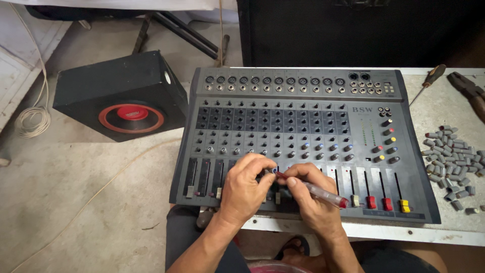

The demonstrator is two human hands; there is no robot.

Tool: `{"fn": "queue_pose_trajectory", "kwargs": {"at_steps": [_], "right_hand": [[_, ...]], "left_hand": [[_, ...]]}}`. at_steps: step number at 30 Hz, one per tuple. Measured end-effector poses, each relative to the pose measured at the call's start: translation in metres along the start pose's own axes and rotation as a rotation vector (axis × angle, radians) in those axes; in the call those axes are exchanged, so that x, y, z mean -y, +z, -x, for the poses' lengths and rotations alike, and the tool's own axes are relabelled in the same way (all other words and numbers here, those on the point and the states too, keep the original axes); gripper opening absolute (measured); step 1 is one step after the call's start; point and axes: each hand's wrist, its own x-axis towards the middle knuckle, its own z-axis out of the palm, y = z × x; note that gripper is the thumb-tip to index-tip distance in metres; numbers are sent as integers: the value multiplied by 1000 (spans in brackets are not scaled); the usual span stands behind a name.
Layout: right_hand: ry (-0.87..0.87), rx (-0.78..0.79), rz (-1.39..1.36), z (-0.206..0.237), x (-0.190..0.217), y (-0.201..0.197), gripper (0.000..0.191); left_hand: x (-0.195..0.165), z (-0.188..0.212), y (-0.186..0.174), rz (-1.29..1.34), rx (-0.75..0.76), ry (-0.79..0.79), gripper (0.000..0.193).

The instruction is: The person sits at a workbench and attaches gray knob caps onto the shafts of an audio mixing console, picking each knob from a pile on the table and pressing it onto a control shaft, using a screwdriver-like tool to help seat the knobs one at a time across the console.

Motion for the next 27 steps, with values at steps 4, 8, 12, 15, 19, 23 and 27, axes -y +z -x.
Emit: {"fn": "queue_pose_trajectory", "kwargs": {"at_steps": [4,8,12,15,19,23,27], "right_hand": [[24,12,-11,-1,-1,0,12],[45,-35,-157,4,-5,-4,13],[74,-154,-337,8,-7,-4,15],[56,-173,-178,8,-8,-2,16],[-1,-157,-52,6,-8,-2,17],[-4,-154,-46,6,-8,-1,16],[-58,-132,-5,5,-5,1,14]], "left_hand": [[0,0,0,-35,-20,78,18],[1,-2,2,55,-18,-47,14],[-2,-4,0,29,-6,-70,17],[-2,-5,-2,50,-30,-4,18],[-1,-6,-3,58,-34,-12,20],[0,-5,-3,26,-29,-46,21],[1,-5,-2,25,-41,-52,21]]}}
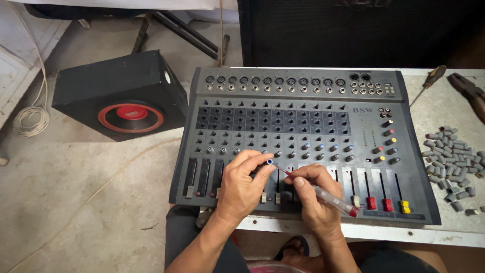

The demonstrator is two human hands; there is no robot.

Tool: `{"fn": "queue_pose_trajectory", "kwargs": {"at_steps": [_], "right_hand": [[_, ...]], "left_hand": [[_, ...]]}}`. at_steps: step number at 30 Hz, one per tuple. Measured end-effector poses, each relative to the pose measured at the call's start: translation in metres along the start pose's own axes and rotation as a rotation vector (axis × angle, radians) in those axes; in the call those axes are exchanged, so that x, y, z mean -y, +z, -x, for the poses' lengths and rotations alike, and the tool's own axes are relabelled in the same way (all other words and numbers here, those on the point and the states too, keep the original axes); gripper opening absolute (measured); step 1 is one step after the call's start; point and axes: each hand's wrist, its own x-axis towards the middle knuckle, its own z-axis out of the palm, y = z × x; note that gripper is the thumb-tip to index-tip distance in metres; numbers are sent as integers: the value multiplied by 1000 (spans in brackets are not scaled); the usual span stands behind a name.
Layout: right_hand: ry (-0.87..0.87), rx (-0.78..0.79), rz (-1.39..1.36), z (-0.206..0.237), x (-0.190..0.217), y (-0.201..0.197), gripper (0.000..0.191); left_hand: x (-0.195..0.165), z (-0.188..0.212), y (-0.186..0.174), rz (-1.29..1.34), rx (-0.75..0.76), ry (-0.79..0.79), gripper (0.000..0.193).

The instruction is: The person sits at a workbench and attaches gray knob caps onto the shafts of an audio mixing console, picking each knob from a pile on the table and pressing it onto a control shaft, using a screwdriver-like tool to help seat the knobs one at a time across the console.

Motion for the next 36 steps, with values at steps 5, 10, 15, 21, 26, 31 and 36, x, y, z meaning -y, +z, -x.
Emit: {"fn": "queue_pose_trajectory", "kwargs": {"at_steps": [5,10,15,21,26,31,36], "right_hand": [[-22,-2,64,0,6,1,14],[-37,-5,64,-1,8,2,14],[-33,-6,84,-2,8,1,14],[-28,-10,67,-2,7,2,15],[-16,-12,73,-2,8,2,14],[-40,24,100,-3,9,1,14],[-39,30,47,-3,11,1,13]], "left_hand": [[1,2,-1,12,3,39,22],[4,2,6,97,-17,-147,23],[4,3,5,69,4,-192,20],[-3,0,1,13,-8,-55,15],[-6,-1,-1,-2,-11,26,12],[-8,-1,-1,45,30,-6,15],[-8,-1,0,29,43,-86,13]]}}
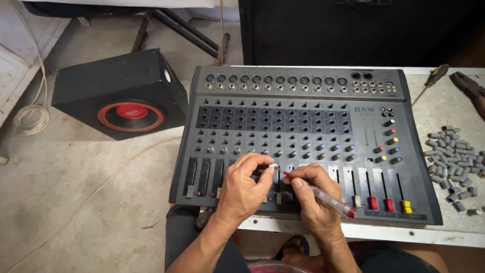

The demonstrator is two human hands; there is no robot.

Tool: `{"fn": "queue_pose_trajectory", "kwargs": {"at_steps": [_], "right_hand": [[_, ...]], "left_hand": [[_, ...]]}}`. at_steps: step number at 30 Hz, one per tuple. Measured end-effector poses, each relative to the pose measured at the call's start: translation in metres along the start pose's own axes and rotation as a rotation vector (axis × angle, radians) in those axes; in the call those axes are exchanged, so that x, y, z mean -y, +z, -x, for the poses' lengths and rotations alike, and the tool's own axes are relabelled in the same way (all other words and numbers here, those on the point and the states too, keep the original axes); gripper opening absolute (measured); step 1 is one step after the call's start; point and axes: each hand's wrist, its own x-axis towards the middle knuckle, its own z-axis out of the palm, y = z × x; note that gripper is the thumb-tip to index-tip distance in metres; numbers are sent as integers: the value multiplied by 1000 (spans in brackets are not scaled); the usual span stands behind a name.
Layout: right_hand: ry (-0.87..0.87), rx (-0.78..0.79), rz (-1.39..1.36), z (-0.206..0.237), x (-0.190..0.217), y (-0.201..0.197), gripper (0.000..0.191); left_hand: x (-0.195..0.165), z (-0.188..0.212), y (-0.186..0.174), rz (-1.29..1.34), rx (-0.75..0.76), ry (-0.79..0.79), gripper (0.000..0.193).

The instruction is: The person sits at a workbench and attaches gray knob caps onto the shafts of an audio mixing console, picking each knob from a pile on the table and pressing it onto a control shaft, using a screwdriver-like tool to help seat the knobs one at a time across the console.

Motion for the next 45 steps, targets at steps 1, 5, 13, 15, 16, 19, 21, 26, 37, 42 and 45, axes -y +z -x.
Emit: {"fn": "queue_pose_trajectory", "kwargs": {"at_steps": [1,5,13,15,16,19,21,26,37,42,45], "right_hand": [[-3,-8,3,0,0,0,13],[3,-4,56,-1,0,1,13],[0,6,51,0,-3,3,13],[9,4,40,0,-3,3,13],[14,3,35,0,-3,3,13],[6,10,22,0,-2,4,11],[14,17,60,-1,-2,3,11],[-47,13,120,-2,2,3,10],[-81,12,119,-4,4,4,10],[-89,17,130,-4,5,5,11],[-95,19,133,-5,6,5,11]], "left_hand": [[0,0,0,-8,-2,28,12],[3,0,-2,-44,-10,109,12],[9,3,0,-39,-14,65,15],[9,2,-1,-36,-8,70,15],[9,2,-2,-26,0,72,15],[9,2,-2,-17,-15,126,14],[9,2,-2,-19,-37,163,14],[7,1,3,103,-63,-125,17],[11,3,0,33,-63,-12,18],[11,2,-2,30,-49,17,17],[10,1,-3,28,-40,13,15]]}}
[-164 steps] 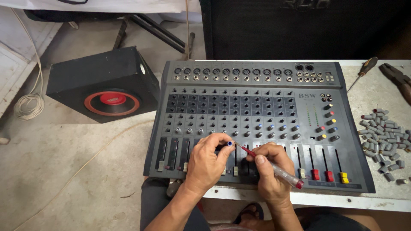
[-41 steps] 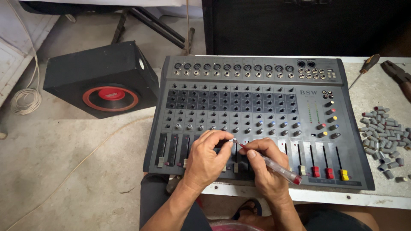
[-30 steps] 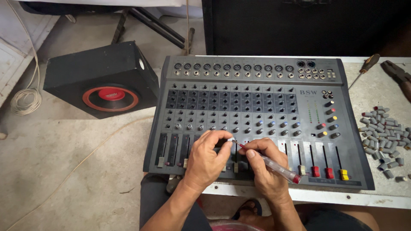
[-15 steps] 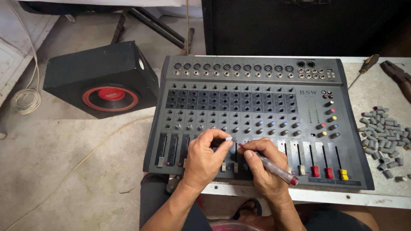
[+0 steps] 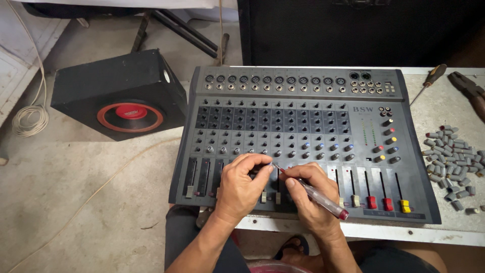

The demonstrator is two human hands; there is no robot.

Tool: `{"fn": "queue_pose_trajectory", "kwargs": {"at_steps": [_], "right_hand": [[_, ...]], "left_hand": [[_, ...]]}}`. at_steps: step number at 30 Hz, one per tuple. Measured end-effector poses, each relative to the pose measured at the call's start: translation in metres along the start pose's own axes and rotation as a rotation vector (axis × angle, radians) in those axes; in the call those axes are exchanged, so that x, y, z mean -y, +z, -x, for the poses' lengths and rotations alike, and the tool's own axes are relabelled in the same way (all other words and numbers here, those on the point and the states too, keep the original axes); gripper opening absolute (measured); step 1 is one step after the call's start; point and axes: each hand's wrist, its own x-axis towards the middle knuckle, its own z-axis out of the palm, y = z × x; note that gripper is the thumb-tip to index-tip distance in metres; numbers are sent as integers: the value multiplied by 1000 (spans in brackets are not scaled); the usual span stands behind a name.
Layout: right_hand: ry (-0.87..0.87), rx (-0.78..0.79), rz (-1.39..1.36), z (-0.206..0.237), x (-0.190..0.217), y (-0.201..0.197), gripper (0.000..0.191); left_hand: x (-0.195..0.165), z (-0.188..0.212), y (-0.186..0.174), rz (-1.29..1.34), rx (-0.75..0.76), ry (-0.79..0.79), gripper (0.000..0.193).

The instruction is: The person sits at a workbench and attaches gray knob caps onto the shafts of an audio mixing console, picking each knob from a pile on the table and pressing it onto a control shaft, using a screwdriver-like tool to help seat the knobs one at a time across the console.

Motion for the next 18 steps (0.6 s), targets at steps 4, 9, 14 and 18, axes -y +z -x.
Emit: {"fn": "queue_pose_trajectory", "kwargs": {"at_steps": [4,9,14,18], "right_hand": [[-14,16,23,0,2,0,11],[-8,22,4,-2,2,1,13],[-2,10,0,0,1,1,13],[-14,-6,-4,0,0,1,12]], "left_hand": [[-2,-1,1,-4,9,-43,16],[-2,-2,0,11,25,-50,16],[-1,-2,1,13,35,-54,17],[0,-2,2,11,25,-46,16]]}}
